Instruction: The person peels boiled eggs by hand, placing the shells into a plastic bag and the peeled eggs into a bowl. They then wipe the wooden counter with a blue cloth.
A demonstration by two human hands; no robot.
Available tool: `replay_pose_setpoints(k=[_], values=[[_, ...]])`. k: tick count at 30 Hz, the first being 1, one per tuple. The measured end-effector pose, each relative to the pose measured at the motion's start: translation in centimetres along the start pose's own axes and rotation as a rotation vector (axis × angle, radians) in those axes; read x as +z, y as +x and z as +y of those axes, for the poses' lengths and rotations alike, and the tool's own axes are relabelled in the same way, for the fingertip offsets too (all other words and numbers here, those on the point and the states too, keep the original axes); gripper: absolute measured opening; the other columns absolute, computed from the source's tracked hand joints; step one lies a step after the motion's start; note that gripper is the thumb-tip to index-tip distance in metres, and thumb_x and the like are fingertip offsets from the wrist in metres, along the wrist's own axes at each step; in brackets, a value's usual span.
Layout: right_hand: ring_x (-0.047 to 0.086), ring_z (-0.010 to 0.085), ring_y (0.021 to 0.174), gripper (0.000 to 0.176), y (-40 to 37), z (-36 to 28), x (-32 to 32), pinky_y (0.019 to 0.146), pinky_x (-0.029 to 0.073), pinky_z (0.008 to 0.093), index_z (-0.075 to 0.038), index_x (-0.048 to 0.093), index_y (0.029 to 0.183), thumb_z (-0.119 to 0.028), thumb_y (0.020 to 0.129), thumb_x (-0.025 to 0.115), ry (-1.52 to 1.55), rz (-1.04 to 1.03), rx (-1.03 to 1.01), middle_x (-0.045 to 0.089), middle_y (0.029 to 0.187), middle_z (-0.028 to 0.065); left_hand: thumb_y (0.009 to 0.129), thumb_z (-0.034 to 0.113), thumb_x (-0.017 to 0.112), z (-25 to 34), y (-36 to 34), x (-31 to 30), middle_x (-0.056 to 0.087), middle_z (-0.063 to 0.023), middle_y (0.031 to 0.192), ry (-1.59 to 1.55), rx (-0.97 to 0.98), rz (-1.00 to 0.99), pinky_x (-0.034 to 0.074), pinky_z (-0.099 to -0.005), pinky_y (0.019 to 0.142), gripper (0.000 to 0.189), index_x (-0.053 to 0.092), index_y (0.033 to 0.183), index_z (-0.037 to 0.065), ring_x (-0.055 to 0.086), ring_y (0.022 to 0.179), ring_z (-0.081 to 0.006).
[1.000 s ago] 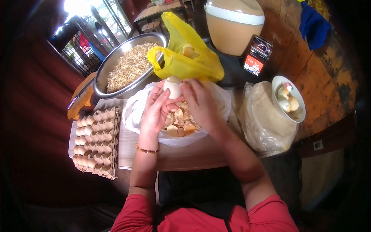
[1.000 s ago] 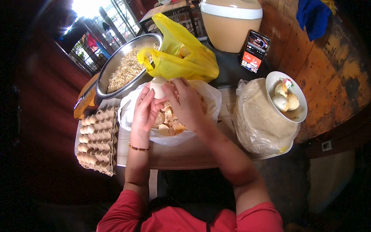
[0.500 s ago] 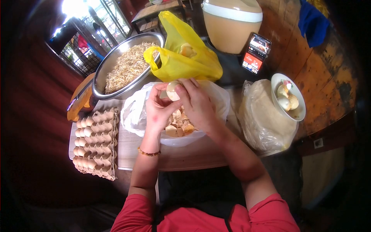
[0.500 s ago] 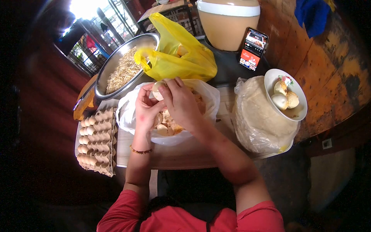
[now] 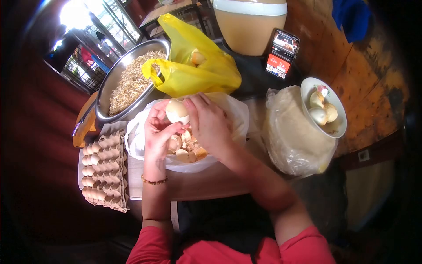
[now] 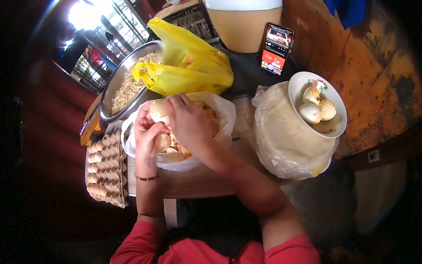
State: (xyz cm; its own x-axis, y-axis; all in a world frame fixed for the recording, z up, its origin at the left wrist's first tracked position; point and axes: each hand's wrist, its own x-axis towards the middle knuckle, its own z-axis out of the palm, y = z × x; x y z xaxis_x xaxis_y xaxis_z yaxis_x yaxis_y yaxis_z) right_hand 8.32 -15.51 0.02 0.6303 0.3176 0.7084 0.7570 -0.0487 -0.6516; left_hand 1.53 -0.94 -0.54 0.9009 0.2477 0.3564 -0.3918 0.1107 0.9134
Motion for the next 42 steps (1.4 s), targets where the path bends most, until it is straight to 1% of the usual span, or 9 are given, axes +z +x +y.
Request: replay_pose_setpoints(k=[4, 9, 10, 15, 17, 26, 37, 40, 42], values=[[0.06, 0.0334, 0.075, 0.011, -0.2, 0.4, 0.6, 0.062, 0.049, 0.0407, -0.004, 0.054, 0.093, -0.015, 0.093, 0.053, -0.017, 0.066, 0.003, 0.057, 0.086, 0.0136, 0.078, -0.005, 0.068, 0.2, -0.1, -0.7, 0.065, -0.0148, 0.107, -0.044, -0.02, -0.013, 0.058, -0.0266, 0.065, 0.055, 0.045, 0.128, -0.001, 0.069, 0.08, -0.0236], [0.06, 0.0331, 0.074, 0.012, -0.1, 0.2, 0.8, 0.062, 0.049, 0.0413, -0.004, 0.054, 0.091, -0.016, 0.092, 0.054, 0.043, 0.115, 0.018, 0.057, 0.084, 0.0136, 0.081, 0.005, 0.069, 0.2, -0.3, -1.7, 0.065, -0.0164, 0.107, -0.102, -0.039, -0.051, 0.058, -0.0277, 0.062, 0.055, 0.043, 0.128, -0.003, 0.069, 0.08, -0.0251], [0.06, 0.0341, 0.073, 0.011, -0.1, 0.2, 0.9, 0.061, 0.049, 0.0416, -0.004, 0.055, 0.092, -0.015, 0.093, 0.054, 0.054, 0.117, 0.02, 0.058, 0.085, 0.0141, 0.08, 0.016, 0.075, 0.4, -0.4, -1.2, 0.065, -0.0121, 0.102, -0.063, -0.047, -0.026, 0.056, -0.025, 0.06, 0.066, 0.039, 0.131, -0.005, 0.067, 0.074, -0.0184], [0.06, 0.0338, 0.072, 0.011, -0.3, -0.2, 0.5, 0.061, 0.049, 0.0415, -0.004, 0.056, 0.093, -0.015, 0.092, 0.056, 0.012, 0.073, 0.009, 0.058, 0.084, 0.0141, 0.079, 0.012, 0.075, -0.3, -0.5, -1.8, 0.064, -0.0121, 0.103, -0.104, -0.043, 0.015, 0.056, -0.0255, 0.06, 0.065, 0.039, 0.131, -0.003, 0.067, 0.077, -0.0186], [0.061, 0.0268, 0.072, 0.012, -0.3, -0.4, 0.5, 0.061, 0.05, 0.0367, -0.004, 0.051, 0.087, -0.015, 0.089, 0.057, -0.114, 0.062, -0.064, 0.054, 0.08, 0.0105, 0.075, 0.005, 0.075, -0.3, -0.5, -1.4, 0.062, -0.0078, 0.107, -0.019, -0.034, 0.044, 0.055, -0.0234, 0.063, 0.059, 0.046, 0.126, 0.002, 0.064, 0.082, -0.0139], [0.062, 0.028, 0.073, 0.012, -0.3, -0.2, 0.7, 0.062, 0.051, 0.0362, -0.004, 0.05, 0.092, -0.011, 0.086, 0.057, -0.209, 0.049, -0.011, 0.056, 0.084, 0.0117, 0.074, -0.007, 0.071, 0.1, -0.4, -1.0, 0.06, -0.0092, 0.112, 0.085, -0.015, 0.064, 0.056, -0.0217, 0.065, 0.057, 0.048, 0.125, 0.001, 0.064, 0.087, -0.0143], [0.061, 0.0376, 0.076, 0.012, 0.2, 1.5, 0.9, 0.063, 0.049, 0.0448, -0.002, 0.049, 0.093, -0.014, 0.094, 0.052, -0.111, 0.133, 0.052, 0.058, 0.087, 0.0175, 0.086, 0.006, 0.063, 0.7, -0.2, -1.7, 0.064, -0.0161, 0.108, -0.086, 0.002, 0.031, 0.054, -0.0233, 0.064, 0.044, 0.046, 0.127, -0.001, 0.067, 0.082, -0.0208], [0.06, 0.0376, 0.076, 0.015, 0.3, 1.5, 0.6, 0.064, 0.048, 0.047, -0.002, 0.051, 0.092, -0.016, 0.094, 0.052, -0.112, 0.056, -0.006, 0.058, 0.086, 0.0178, 0.088, 0.006, 0.06, 0.9, -0.1, -1.8, 0.064, -0.0173, 0.108, -0.198, -0.042, 0.032, 0.055, -0.0244, 0.064, 0.042, 0.046, 0.126, -0.002, 0.068, 0.084, -0.0217], [0.06, 0.0382, 0.076, 0.019, 0.4, 1.3, 0.4, 0.064, 0.048, 0.0463, -0.001, 0.054, 0.098, -0.02, 0.095, 0.053, -0.095, 0.007, -0.158, 0.059, 0.088, 0.0186, 0.09, 0.006, 0.058, 0.7, -0.1, -1.5, 0.063, -0.017, 0.108, -0.19, -0.068, 0.006, 0.056, -0.0249, 0.063, 0.038, 0.046, 0.125, -0.003, 0.068, 0.086, -0.0222]])
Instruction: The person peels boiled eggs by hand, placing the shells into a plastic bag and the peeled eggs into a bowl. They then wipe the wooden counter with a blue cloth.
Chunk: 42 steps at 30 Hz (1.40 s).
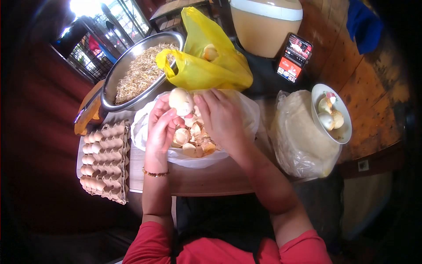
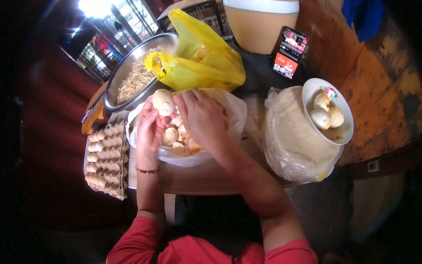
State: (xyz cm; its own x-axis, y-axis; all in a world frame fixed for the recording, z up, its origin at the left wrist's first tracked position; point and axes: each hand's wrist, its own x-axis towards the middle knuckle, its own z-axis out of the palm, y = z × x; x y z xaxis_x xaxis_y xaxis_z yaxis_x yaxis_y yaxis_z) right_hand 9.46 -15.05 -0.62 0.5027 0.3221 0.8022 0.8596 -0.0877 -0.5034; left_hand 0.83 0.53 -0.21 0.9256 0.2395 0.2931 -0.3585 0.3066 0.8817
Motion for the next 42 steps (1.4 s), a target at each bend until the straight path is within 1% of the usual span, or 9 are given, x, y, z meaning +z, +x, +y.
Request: replay_pose_setpoints(k=[6, 9, 12, 24, 28, 30, 34, 36, 42], values=[[0.061, 0.0403, 0.084, 0.029, -0.3, -1.6, 0.1, 0.069, 0.049, 0.0438, 0.001, 0.055, 0.112, -0.022, 0.096, 0.051, 0.198, 0.004, 0.166, 0.06, 0.096, 0.0211, 0.089, 0.001, 0.058, -1.1, -0.1, 1.4, 0.058, -0.014, 0.115, -0.026, 0.001, -0.033, 0.058, -0.0254, 0.066, 0.035, 0.047, 0.122, -0.002, 0.068, 0.088, -0.0216], [0.06, 0.0417, 0.086, 0.026, -0.4, -1.7, 0.3, 0.071, 0.048, 0.0449, 0.002, 0.054, 0.11, -0.02, 0.098, 0.047, 0.241, 0.042, 0.212, 0.06, 0.097, 0.022, 0.088, -0.002, 0.059, -1.3, -0.2, 1.3, 0.058, -0.0133, 0.116, -0.027, -0.003, -0.055, 0.059, -0.0274, 0.07, 0.034, 0.048, 0.12, -0.002, 0.067, 0.091, -0.0226], [0.06, 0.0431, 0.085, 0.024, -0.3, -1.5, 0.4, 0.072, 0.047, 0.0462, 0.001, 0.054, 0.11, -0.018, 0.099, 0.043, 0.226, 0.071, 0.179, 0.06, 0.097, 0.0228, 0.088, -0.002, 0.059, -1.2, -0.2, 1.3, 0.058, -0.0139, 0.117, 0.034, -0.03, -0.064, 0.059, -0.0285, 0.071, 0.034, 0.049, 0.121, -0.002, 0.067, 0.091, -0.0237], [0.06, 0.0426, 0.086, 0.021, -0.2, -1.6, 0.2, 0.074, 0.046, 0.0456, -0.001, 0.054, 0.107, -0.017, 0.1, 0.042, 0.3, 0.034, 0.321, 0.061, 0.098, 0.0224, 0.09, 0.003, 0.059, -0.6, -0.3, 1.3, 0.059, -0.0157, 0.118, 0.026, -0.08, -0.074, 0.059, -0.0298, 0.072, 0.039, 0.048, 0.126, -0.003, 0.068, 0.093, -0.0281], [0.059, 0.042, 0.084, 0.018, 0.1, -1.5, 0.0, 0.072, 0.046, 0.0459, -0.001, 0.053, 0.103, -0.016, 0.098, 0.045, 0.297, 0.036, 0.323, 0.06, 0.096, 0.0211, 0.088, 0.0, 0.061, -0.5, -0.4, 2.5, 0.059, -0.015, 0.119, -0.082, -0.119, -0.034, 0.058, -0.029, 0.071, 0.042, 0.047, 0.127, -0.003, 0.068, 0.093, -0.0263], [0.059, 0.0412, 0.083, 0.014, 0.1, -1.5, 0.1, 0.071, 0.046, 0.0459, -0.002, 0.053, 0.1, -0.015, 0.097, 0.048, 0.209, 0.04, 0.202, 0.059, 0.094, 0.0195, 0.085, -0.004, 0.062, -1.4, -0.6, 2.7, 0.059, -0.0146, 0.121, 0.058, 0.03, -0.01, 0.057, -0.0264, 0.067, 0.045, 0.046, 0.128, -0.003, 0.068, 0.092, -0.0237], [0.059, 0.0405, 0.083, 0.013, -0.1, -1.2, 0.3, 0.069, 0.046, 0.046, -0.003, 0.052, 0.1, -0.014, 0.095, 0.05, 0.15, 0.025, 0.199, 0.058, 0.093, 0.0186, 0.083, -0.007, 0.063, -0.7, -0.5, 2.5, 0.06, -0.0139, 0.119, 0.171, -0.007, 0.025, 0.055, -0.0234, 0.063, 0.048, 0.046, 0.128, -0.003, 0.069, 0.088, -0.0215], [0.058, 0.0402, 0.082, 0.013, -0.2, -0.9, 0.4, 0.068, 0.046, 0.0464, -0.003, 0.053, 0.101, -0.015, 0.095, 0.051, 0.08, 0.052, 0.181, 0.058, 0.092, 0.0179, 0.083, -0.005, 0.063, -0.1, -0.6, 2.7, 0.062, -0.0139, 0.115, 0.171, -0.103, 0.063, 0.054, -0.0213, 0.059, 0.047, 0.047, 0.128, -0.002, 0.07, 0.084, -0.0219], [0.058, 0.0405, 0.082, 0.017, -0.1, -0.6, 0.6, 0.068, 0.046, 0.0468, -0.003, 0.053, 0.105, -0.017, 0.096, 0.05, 0.086, 0.075, 0.16, 0.058, 0.093, 0.0187, 0.083, -0.004, 0.063, 0.0, -0.5, 2.3, 0.063, -0.0157, 0.114, 0.113, -0.036, 0.049, 0.052, -0.0201, 0.056, 0.046, 0.046, 0.126, -0.002, 0.07, 0.082, -0.0227]])
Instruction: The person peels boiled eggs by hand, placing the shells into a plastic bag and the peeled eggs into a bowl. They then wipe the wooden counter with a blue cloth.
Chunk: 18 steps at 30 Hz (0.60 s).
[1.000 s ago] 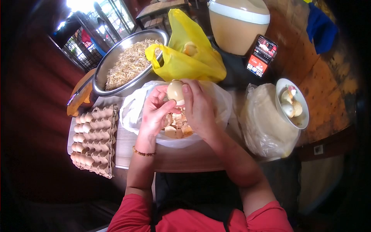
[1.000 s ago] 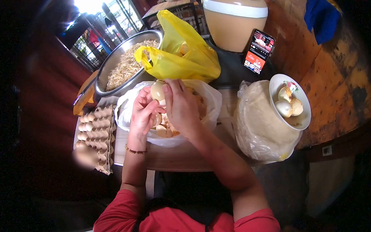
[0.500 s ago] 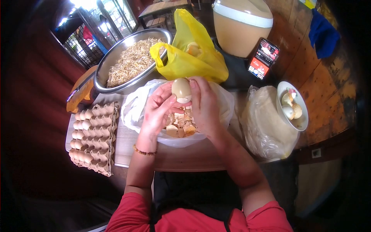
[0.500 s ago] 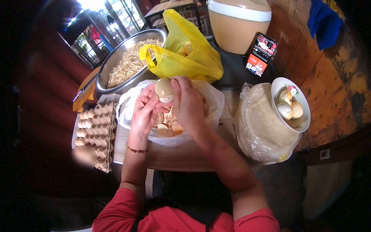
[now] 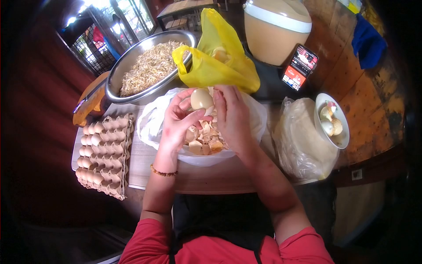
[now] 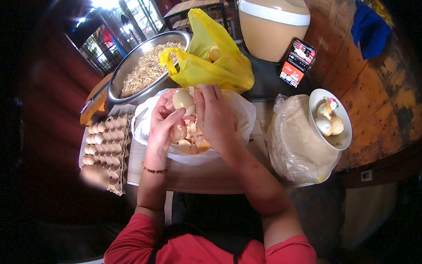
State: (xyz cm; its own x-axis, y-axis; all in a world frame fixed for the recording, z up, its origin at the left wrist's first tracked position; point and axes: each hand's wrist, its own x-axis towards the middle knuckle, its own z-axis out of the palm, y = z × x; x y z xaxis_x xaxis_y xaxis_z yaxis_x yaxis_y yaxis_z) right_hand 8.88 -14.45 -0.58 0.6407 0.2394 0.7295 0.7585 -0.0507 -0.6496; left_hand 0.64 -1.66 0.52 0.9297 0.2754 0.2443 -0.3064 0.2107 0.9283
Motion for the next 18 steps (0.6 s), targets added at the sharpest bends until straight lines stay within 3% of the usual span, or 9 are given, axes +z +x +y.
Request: replay_pose_setpoints(k=[3, 6, 9, 18], values=[[0.058, 0.0412, 0.084, 0.019, 0.07, -0.9, -0.44, 0.069, 0.047, 0.0466, -0.002, 0.053, 0.107, -0.018, 0.096, 0.05, 0.164, -0.043, 0.104, 0.058, 0.095, 0.0198, 0.083, -0.005, 0.062, -0.21, 0.06, -0.23, 0.063, -0.0146, 0.115, -0.005, 0.0, -0.003, 0.051, -0.0198, 0.056, 0.043, 0.046, 0.124, -0.002, 0.07, 0.082, -0.022], [0.058, 0.0424, 0.085, 0.02, 0.16, -0.88, -0.4, 0.071, 0.047, 0.0466, 0.0, 0.053, 0.107, -0.016, 0.096, 0.049, 0.224, -0.1, 0.082, 0.057, 0.096, 0.0213, 0.082, -0.006, 0.064, -0.53, 0.08, -0.04, 0.062, -0.0129, 0.115, -0.034, 0.01, 0.002, 0.051, -0.0202, 0.057, 0.044, 0.047, 0.122, -0.001, 0.07, 0.081, -0.0209], [0.057, 0.0434, 0.084, 0.019, -0.24, -1.12, -0.16, 0.071, 0.046, 0.0473, 0.0, 0.054, 0.106, -0.015, 0.097, 0.048, 0.098, -0.079, 0.004, 0.056, 0.095, 0.0222, 0.079, -0.008, 0.067, -1.02, 0.04, 0.22, 0.062, -0.0117, 0.114, 0.056, 0.07, 0.006, 0.052, -0.0208, 0.057, 0.047, 0.048, 0.121, -0.001, 0.069, 0.081, -0.0199], [0.056, 0.0432, 0.087, 0.017, -0.59, -0.64, 0.39, 0.073, 0.045, 0.0467, 0.001, 0.053, 0.103, -0.015, 0.098, 0.046, 0.112, -0.022, 0.052, 0.057, 0.096, 0.0222, 0.08, -0.007, 0.068, -0.7, 0.07, 0.02, 0.064, -0.0123, 0.111, 0.046, 0.01, 0.009, 0.053, -0.0214, 0.059, 0.043, 0.051, 0.119, -0.002, 0.07, 0.083, -0.0216]])
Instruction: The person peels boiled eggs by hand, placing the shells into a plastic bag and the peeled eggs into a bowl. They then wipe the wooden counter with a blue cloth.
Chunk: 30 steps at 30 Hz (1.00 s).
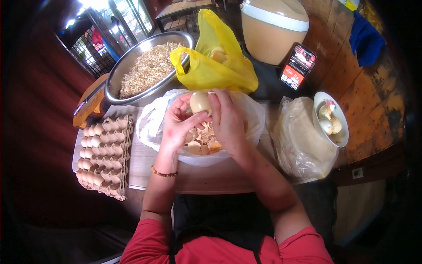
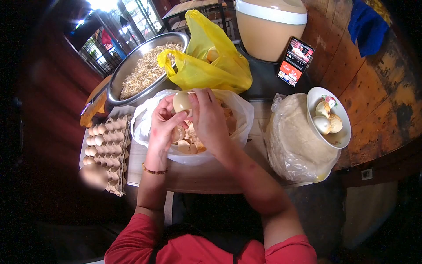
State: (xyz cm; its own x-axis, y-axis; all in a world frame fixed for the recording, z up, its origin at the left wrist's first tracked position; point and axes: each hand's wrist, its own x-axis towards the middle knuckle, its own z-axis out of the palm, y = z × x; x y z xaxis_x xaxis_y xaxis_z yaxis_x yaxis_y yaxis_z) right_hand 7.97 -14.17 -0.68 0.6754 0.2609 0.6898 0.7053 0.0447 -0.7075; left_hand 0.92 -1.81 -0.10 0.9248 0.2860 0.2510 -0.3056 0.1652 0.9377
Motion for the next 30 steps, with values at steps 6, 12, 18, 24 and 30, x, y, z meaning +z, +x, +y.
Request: replay_pose_setpoints(k=[6, 12, 18, 24, 30], values=[[0.059, 0.0365, 0.082, 0.023, 0.5, 0.4, -0.4, 0.072, 0.046, 0.0401, 0.0, 0.056, 0.105, -0.018, 0.099, 0.043, 0.032, 0.008, 0.049, 0.06, 0.092, 0.02, 0.084, -0.004, 0.064, 0.6, -0.1, 0.1, 0.063, -0.0134, 0.114, -0.028, -0.001, -0.01, 0.054, -0.0216, 0.061, 0.043, 0.048, 0.123, -0.001, 0.07, 0.086, -0.0246], [0.057, 0.0422, 0.088, 0.024, 0.5, -0.6, -0.7, 0.075, 0.044, 0.0442, 0.002, 0.054, 0.1, -0.019, 0.099, 0.043, 0.199, -0.11, 0.174, 0.059, 0.097, 0.0239, 0.084, -0.007, 0.064, -0.5, 0.0, 0.0, 0.06, -0.0129, 0.118, -0.046, 0.06, -0.023, 0.057, -0.0241, 0.064, 0.041, 0.048, 0.121, 0.001, 0.069, 0.089, -0.0252], [0.056, 0.0449, 0.09, 0.029, 0.1, -0.3, -0.3, 0.076, 0.043, 0.0477, 0.002, 0.052, 0.104, -0.023, 0.101, 0.038, 0.173, -0.084, 0.199, 0.059, 0.098, 0.0259, 0.085, -0.006, 0.059, 0.2, -0.2, 0.5, 0.062, -0.0128, 0.114, -0.025, 0.012, -0.043, 0.06, -0.0255, 0.068, 0.04, 0.047, 0.123, -0.003, 0.069, 0.088, -0.021], [0.056, 0.0453, 0.092, 0.027, 0.1, -0.5, -0.1, 0.079, 0.043, 0.0472, 0.002, 0.052, 0.105, -0.021, 0.1, 0.038, 0.167, -0.014, 0.19, 0.059, 0.1, 0.026, 0.087, -0.003, 0.059, 0.2, -0.2, 0.6, 0.062, -0.0137, 0.114, -0.006, 0.005, -0.025, 0.06, -0.0274, 0.07, 0.041, 0.047, 0.126, -0.004, 0.069, 0.087, -0.0222], [0.061, 0.0323, 0.084, 0.034, 0.0, 0.1, 0.1, 0.076, 0.046, 0.0373, 0.003, 0.056, 0.107, -0.025, 0.102, 0.036, 0.137, 0.003, 0.173, 0.062, 0.093, 0.021, 0.086, -0.003, 0.062, 0.3, -0.1, 0.3, 0.06, -0.0143, 0.12, -0.035, -0.026, -0.038, 0.059, -0.0274, 0.07, 0.044, 0.047, 0.128, -0.005, 0.069, 0.092, -0.0259]])
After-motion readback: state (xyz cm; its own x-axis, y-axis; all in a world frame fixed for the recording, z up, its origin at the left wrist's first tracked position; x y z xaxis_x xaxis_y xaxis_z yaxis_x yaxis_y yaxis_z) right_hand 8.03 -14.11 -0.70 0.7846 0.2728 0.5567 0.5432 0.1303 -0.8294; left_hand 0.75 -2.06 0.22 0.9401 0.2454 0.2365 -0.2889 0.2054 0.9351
